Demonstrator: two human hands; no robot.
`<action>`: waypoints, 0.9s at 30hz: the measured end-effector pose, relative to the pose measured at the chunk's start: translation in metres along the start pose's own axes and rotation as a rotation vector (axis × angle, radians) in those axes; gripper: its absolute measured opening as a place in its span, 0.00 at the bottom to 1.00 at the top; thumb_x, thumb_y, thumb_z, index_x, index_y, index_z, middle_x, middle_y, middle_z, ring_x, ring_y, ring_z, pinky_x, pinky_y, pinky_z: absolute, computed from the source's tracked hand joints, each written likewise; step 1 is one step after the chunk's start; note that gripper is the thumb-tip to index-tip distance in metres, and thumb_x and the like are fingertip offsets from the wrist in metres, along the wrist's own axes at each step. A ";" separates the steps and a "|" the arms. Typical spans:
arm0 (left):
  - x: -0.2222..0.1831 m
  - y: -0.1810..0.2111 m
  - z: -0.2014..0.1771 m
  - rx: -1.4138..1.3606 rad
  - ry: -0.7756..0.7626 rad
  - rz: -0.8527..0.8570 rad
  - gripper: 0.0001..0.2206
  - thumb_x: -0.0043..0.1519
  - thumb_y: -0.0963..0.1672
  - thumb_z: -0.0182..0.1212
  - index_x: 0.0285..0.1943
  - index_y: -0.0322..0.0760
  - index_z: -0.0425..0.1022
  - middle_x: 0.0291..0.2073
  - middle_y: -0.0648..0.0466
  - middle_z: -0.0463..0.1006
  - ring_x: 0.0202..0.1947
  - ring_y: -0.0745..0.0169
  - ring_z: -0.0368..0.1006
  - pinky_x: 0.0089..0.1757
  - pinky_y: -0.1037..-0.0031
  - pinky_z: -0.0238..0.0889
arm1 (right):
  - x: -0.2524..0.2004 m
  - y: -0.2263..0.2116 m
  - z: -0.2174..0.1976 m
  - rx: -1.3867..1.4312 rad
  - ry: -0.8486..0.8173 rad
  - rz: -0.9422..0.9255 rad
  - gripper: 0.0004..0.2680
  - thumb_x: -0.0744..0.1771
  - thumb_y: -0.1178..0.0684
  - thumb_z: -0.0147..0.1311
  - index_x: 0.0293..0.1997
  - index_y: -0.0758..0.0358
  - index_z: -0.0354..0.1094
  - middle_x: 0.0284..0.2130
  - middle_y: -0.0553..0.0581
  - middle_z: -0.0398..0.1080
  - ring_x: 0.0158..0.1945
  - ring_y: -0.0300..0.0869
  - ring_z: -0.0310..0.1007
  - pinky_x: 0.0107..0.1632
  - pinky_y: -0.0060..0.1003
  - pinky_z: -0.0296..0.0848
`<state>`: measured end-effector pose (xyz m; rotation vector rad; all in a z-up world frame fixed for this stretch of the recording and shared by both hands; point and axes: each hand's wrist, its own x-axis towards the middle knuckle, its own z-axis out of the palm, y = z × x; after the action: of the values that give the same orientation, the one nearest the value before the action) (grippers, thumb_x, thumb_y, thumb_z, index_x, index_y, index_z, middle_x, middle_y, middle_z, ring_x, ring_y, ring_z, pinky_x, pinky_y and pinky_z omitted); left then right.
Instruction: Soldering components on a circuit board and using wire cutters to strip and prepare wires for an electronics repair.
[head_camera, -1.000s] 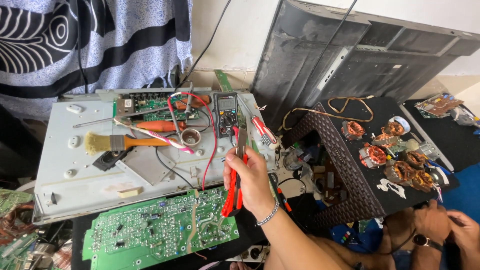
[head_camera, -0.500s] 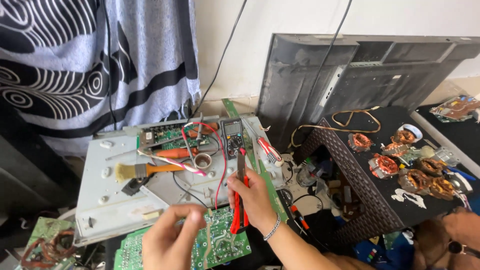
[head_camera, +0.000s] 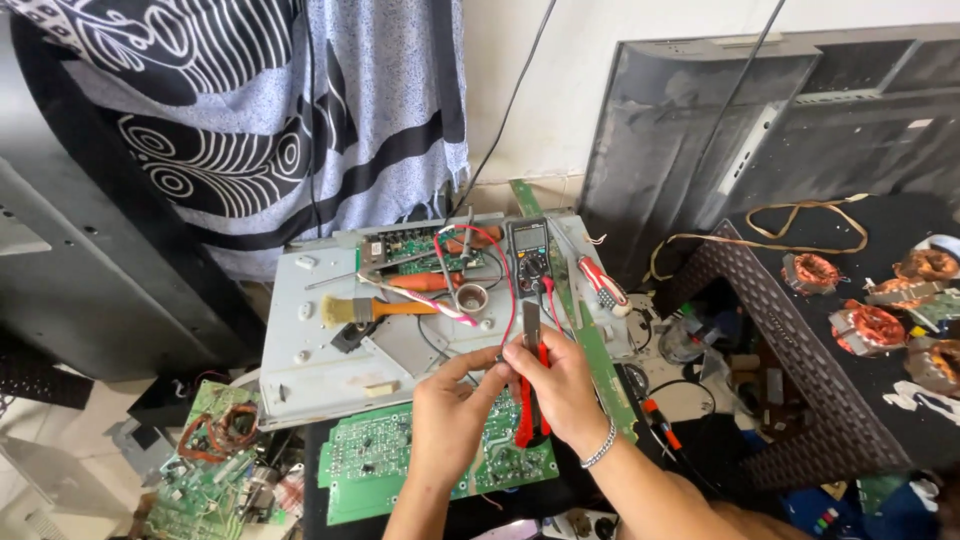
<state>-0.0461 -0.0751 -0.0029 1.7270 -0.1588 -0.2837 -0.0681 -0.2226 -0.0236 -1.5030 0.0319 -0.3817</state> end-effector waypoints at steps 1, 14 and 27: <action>0.000 -0.003 0.002 0.007 -0.004 0.002 0.14 0.58 0.49 0.70 0.49 0.45 0.89 0.10 0.64 0.60 0.14 0.77 0.43 0.22 0.79 0.37 | 0.001 0.000 -0.003 0.005 0.006 -0.002 0.06 0.67 0.56 0.56 0.30 0.64 0.69 0.17 0.54 0.69 0.18 0.40 0.68 0.23 0.32 0.72; 0.008 -0.014 0.006 -0.161 0.202 -0.008 0.08 0.59 0.45 0.69 0.41 0.37 0.87 0.23 0.59 0.77 0.26 0.72 0.63 0.33 0.78 0.55 | 0.000 0.019 -0.014 -0.441 -0.035 -0.271 0.08 0.71 0.49 0.41 0.41 0.61 0.63 0.18 0.47 0.63 0.18 0.36 0.60 0.25 0.32 0.61; 0.005 -0.005 0.011 -0.207 0.258 -0.091 0.09 0.59 0.45 0.68 0.44 0.37 0.87 0.34 0.58 0.88 0.33 0.71 0.79 0.41 0.77 0.74 | -0.008 0.023 0.003 -0.804 -0.050 -0.544 0.03 0.70 0.57 0.47 0.42 0.63 0.65 0.25 0.54 0.69 0.21 0.44 0.67 0.24 0.37 0.63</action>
<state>-0.0445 -0.0862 -0.0098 1.5503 0.1343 -0.1364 -0.0692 -0.2175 -0.0474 -2.3173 -0.3013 -0.8317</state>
